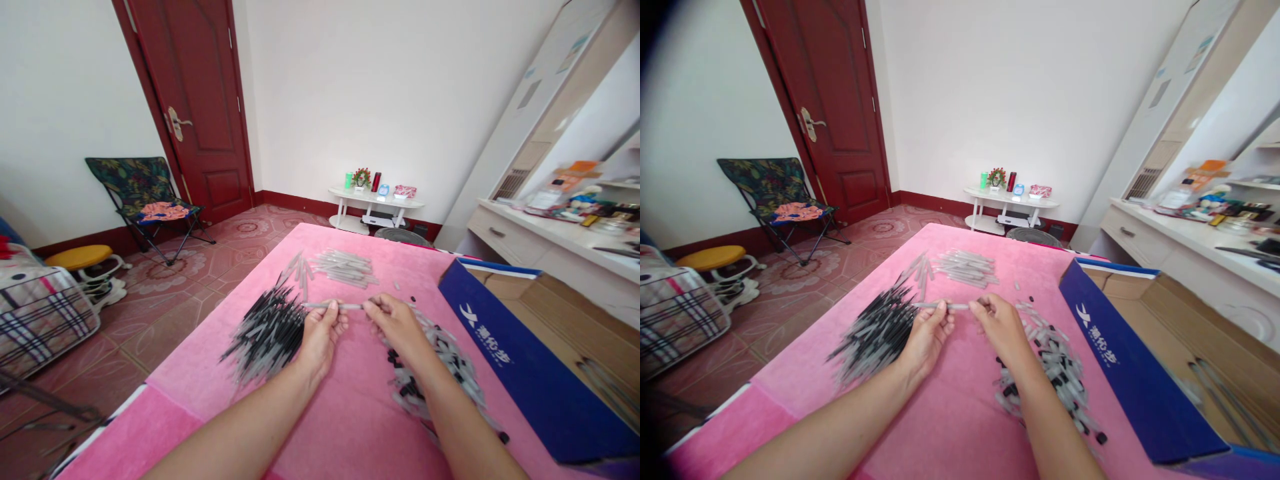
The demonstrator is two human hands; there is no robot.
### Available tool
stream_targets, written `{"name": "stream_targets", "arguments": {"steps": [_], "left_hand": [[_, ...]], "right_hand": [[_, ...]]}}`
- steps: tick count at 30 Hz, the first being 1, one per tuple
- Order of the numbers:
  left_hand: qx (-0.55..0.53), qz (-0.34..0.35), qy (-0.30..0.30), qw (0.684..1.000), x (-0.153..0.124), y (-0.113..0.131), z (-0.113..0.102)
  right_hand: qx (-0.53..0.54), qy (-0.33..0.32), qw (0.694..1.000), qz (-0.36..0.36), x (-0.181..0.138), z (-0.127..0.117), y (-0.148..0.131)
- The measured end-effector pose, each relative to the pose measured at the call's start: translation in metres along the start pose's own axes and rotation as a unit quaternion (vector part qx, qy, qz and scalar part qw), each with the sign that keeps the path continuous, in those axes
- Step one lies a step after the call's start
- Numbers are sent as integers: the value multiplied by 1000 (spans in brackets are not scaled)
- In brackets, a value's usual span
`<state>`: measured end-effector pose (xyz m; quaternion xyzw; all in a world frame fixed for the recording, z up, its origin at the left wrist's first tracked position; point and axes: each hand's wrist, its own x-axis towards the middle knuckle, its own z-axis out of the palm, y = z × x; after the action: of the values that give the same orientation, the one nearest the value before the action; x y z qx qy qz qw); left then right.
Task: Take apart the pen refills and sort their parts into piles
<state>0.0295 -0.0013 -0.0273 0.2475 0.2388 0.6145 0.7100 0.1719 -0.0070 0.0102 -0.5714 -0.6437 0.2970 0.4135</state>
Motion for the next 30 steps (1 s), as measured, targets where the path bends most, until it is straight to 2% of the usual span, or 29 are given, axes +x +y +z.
{"name": "stream_targets", "arguments": {"steps": [4, 7, 12, 16, 21, 25, 30], "left_hand": [[1, 2, -1, 1000, 0, 1, -1], [1, -1, 1, 1000, 0, 1, 0], [2, -3, 10, 1000, 0, 1, -1], [7, -2, 5, 1000, 0, 0, -2], [7, -3, 13, 1000, 1, 1, -2], [13, -3, 3, 1000, 1, 1, -3], [11, -5, -2, 1000, 1, -1, -3]], "right_hand": [[-16, -13, 999, -37, 0, 0, -1], [-50, -19, 998, -28, -1, 0, -1], [-22, -18, 999, -38, 0, -1, 2], [-58, -21, 998, -20, -1, -1, 2], [-18, -20, 999, -28, -1, -2, -1], [-27, -26, 999, 6, 1, -1, 1], [-28, -20, 999, -20, 0, 0, 2]]}}
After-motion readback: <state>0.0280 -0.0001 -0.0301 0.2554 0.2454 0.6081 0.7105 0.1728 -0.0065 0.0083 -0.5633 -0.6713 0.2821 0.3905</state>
